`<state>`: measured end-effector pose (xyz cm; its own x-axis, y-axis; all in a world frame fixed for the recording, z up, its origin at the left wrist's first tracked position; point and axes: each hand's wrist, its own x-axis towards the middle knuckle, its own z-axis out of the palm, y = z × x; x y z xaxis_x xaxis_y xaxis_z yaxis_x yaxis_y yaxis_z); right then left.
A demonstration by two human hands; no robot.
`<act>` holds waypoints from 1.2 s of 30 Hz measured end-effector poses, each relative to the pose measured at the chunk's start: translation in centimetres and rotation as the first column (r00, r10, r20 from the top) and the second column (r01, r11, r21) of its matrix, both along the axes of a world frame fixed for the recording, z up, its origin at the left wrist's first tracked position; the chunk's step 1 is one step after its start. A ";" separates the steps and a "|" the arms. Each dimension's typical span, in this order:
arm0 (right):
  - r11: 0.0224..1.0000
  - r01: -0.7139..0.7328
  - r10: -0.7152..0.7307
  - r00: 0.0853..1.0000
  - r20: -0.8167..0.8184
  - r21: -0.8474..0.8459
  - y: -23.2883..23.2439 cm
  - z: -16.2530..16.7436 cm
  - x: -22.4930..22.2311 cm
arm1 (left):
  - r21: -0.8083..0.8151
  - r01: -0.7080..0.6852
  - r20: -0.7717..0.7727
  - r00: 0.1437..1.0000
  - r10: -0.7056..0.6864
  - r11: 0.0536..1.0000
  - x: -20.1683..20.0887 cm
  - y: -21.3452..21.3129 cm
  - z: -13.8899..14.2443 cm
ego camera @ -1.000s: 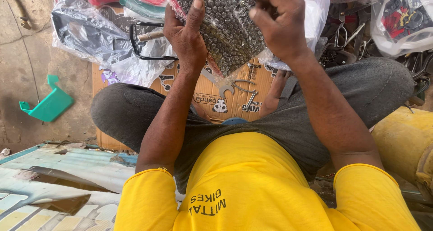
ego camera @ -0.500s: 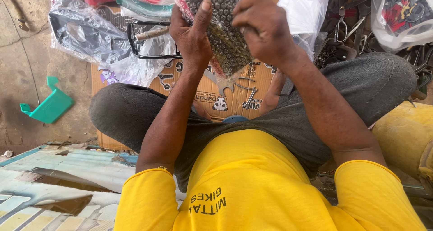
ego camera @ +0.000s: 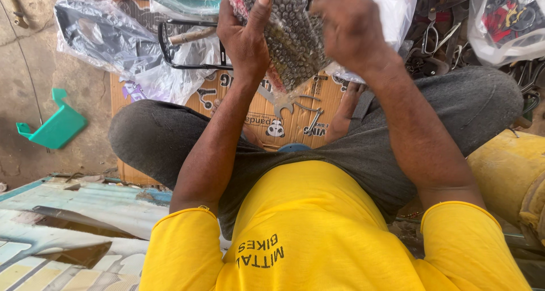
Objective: The person unwraps a bicycle seat from bubble wrap and attaches it to a metal seat post using a wrench. They tighten the bolts to secure the seat in place.
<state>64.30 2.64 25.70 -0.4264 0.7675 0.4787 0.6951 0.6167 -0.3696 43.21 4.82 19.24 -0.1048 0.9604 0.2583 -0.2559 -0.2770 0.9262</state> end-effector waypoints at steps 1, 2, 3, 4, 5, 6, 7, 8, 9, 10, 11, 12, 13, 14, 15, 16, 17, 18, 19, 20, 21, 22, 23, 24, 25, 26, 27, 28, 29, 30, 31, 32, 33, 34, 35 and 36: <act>0.999 -0.052 0.051 0.996 -0.080 -0.015 0.1 0.0 0.1 | -0.018 -0.010 -0.027 1.000 0.009 1.000 0.0 0.1 -0.1; 0.994 -0.103 0.098 0.982 -0.159 -0.027 0.1 0.1 0.2 | -0.037 -0.017 -0.054 0.998 0.015 0.999 0.0 0.2 -0.2; 0.987 -0.158 0.144 0.960 -0.240 -0.040 0.1 0.1 0.2 | -0.062 -0.028 -0.083 0.996 0.022 0.998 0.1 0.2 -0.3; 0.998 -0.039 0.030 0.983 -0.183 -0.045 0.2 0.2 0.2 | -0.050 -0.013 -0.047 0.999 0.010 0.999 0.1 0.2 -0.3; 0.996 0.079 -0.084 0.989 -0.125 -0.043 0.2 0.2 0.2 | -0.036 0.000 -0.011 1.000 -0.001 0.999 0.2 0.2 -0.4; 0.981 0.193 -0.195 0.979 -0.064 -0.033 0.2 0.1 0.1 | -0.020 0.012 0.027 1.000 -0.012 1.000 0.3 0.2 -0.4; 0.977 0.212 -0.212 0.977 -0.010 -0.013 0.3 0.1 0.0 | -0.021 0.013 0.026 1.000 -0.013 1.000 0.3 0.1 -0.4; 0.973 0.231 -0.232 0.972 0.044 0.009 0.3 0.1 -0.1 | -0.021 0.017 0.026 1.000 -0.017 1.000 0.4 0.1 -0.3; 0.967 0.253 -0.255 0.962 0.098 0.036 0.3 0.1 -0.2 | -0.018 0.025 0.025 0.999 -0.024 1.000 0.5 0.0 -0.3; 0.969 0.244 -0.247 0.964 0.097 0.043 0.3 0.0 -0.2 | -0.027 0.020 0.011 1.000 -0.020 0.999 0.6 0.0 -0.3; 0.971 0.233 -0.237 0.967 0.095 0.049 0.3 0.0 -0.2 | -0.038 0.015 -0.004 1.000 -0.015 0.999 0.6 0.0 -0.2; 0.974 0.221 -0.225 0.970 0.094 0.054 0.2 0.0 -0.2 | -0.049 0.007 -0.020 1.000 -0.008 0.999 0.7 0.0 -0.2; 0.982 0.180 -0.184 0.980 0.080 0.057 0.2 -0.1 -0.1 | -0.046 0.012 -0.002 1.000 -0.012 0.999 0.7 0.0 -0.2; 0.989 0.135 -0.139 0.988 0.066 0.058 0.2 -0.1 0.0 | -0.046 0.013 0.014 1.000 -0.012 0.999 0.7 0.1 -0.2; 0.994 0.090 -0.093 0.994 0.051 0.060 0.1 -0.1 0.0 | -0.045 0.014 0.030 0.999 -0.013 0.999 0.7 0.1 -0.2; 0.996 0.067 -0.069 0.997 0.034 0.056 0.1 -0.2 0.1 | -0.036 0.009 0.021 1.000 -0.009 0.999 0.6 0.1 -0.3; 0.997 0.046 -0.047 0.999 0.018 0.056 0.1 -0.2 0.1 | -0.024 0.007 0.013 1.000 -0.006 1.000 0.6 0.1 -0.4; 0.998 0.025 -0.025 1.000 0.003 0.055 0.1 -0.2 0.2 | -0.012 0.004 0.006 1.000 -0.004 1.000 0.5 0.1 -0.4; 0.997 0.017 -0.015 1.000 -0.025 0.080 0.2 -0.2 0.2 | -0.015 0.005 0.010 1.000 -0.005 1.000 0.4 0.1 -0.5; 0.994 0.008 -0.002 0.999 -0.054 0.105 0.2 -0.2 0.2 | -0.019 0.006 0.012 1.000 -0.005 1.000 0.3 0.1 -0.6; 0.992 -0.001 0.011 0.997 -0.082 0.129 0.3 -0.1 0.3 | -0.022 0.006 0.015 1.000 -0.006 1.000 0.3 0.1 -0.7; 0.987 0.092 -0.135 0.916 -0.377 -0.129 0.3 0.1 0.3 | -0.022 -0.001 0.007 1.000 0.001 1.000 0.2 0.1 -0.7; 0.912 0.090 -0.329 0.743 -0.583 -0.400 0.3 0.3 0.2 | -0.022 -0.008 0.001 1.000 0.008 1.000 0.2 0.2 -0.7; 0.776 -0.008 -0.539 0.510 -0.670 -0.630 0.3 0.5 0.3 | -0.019 -0.016 -0.004 1.000 0.016 1.000 0.2 0.2 -0.7; 0.774 -0.131 -0.487 0.503 -0.714 -0.620 0.3 0.8 0.3 | -0.022 -0.031 -0.025 0.999 0.031 0.999 0.3 0.2 -0.7; 0.759 -0.252 -0.436 0.487 -0.757 -0.600 0.2 1.0 0.2 | -0.026 -0.046 -0.047 0.998 0.045 0.999 0.3 0.2 -0.6; 0.734 -0.368 -0.388 0.462 -0.798 -0.570 0.1 1.1 0.0 | -0.029 -0.060 -0.070 0.996 0.058 0.998 0.4 0.2 -0.6; 0.825 -0.255 -0.239 0.652 -0.720 -0.505 -0.1 1.1 -0.5 | -0.012 -0.048 -0.055 0.997 0.048 0.999 0.4 0.1 -0.5; 0.901 -0.166 -0.107 0.812 -0.574 -0.402 -0.4 0.8 -1.3 | 0.004 -0.035 -0.040 0.999 0.035 0.999 0.5 0.0 -0.4; 0.956 -0.108 -0.002 0.928 -0.373 -0.273 -0.7 0.5 -2.2 | 0.020 -0.020 -0.026 0.999 0.020 1.000 0.5 -0.1 -0.3; 0.974 -0.029 -0.035 0.961 -0.276 -0.224 -0.9 0.1 -3.1 | 0.012 -0.035 -0.055 0.998 0.035 0.999 0.6 -0.1 -0.2; 0.985 0.045 -0.076 0.981 -0.178 -0.169 -1.2 -0.4 -3.9 | 0.003 -0.050 -0.086 0.995 0.050 0.999 0.7 -0.1 -0.2; 0.988 0.111 -0.120 0.989 -0.082 -0.107 -1.4 -0.8 -4.6 | -0.005 -0.067 -0.116 0.991 0.066 0.998 0.7 0.0 -0.1; 0.991 0.121 -0.125 0.989 -0.082 -0.054 -1.6 -1.3 -5.0 | -0.011 -0.086 -0.121 0.989 0.084 0.996 0.6 0.0 -0.1; 0.992 0.126 -0.126 0.989 -0.082 0.001 -1.7 -1.7 -5.3 | -0.014 -0.109 -0.126 0.986 0.107 0.994 0.6 0.0 -0.1; 0.990 0.130 -0.125 0.988 -0.085 0.056 -1.7 -2.1 -5.5 | -0.017 -0.133 -0.132 0.983 0.130 0.991 0.5 0.1 -0.2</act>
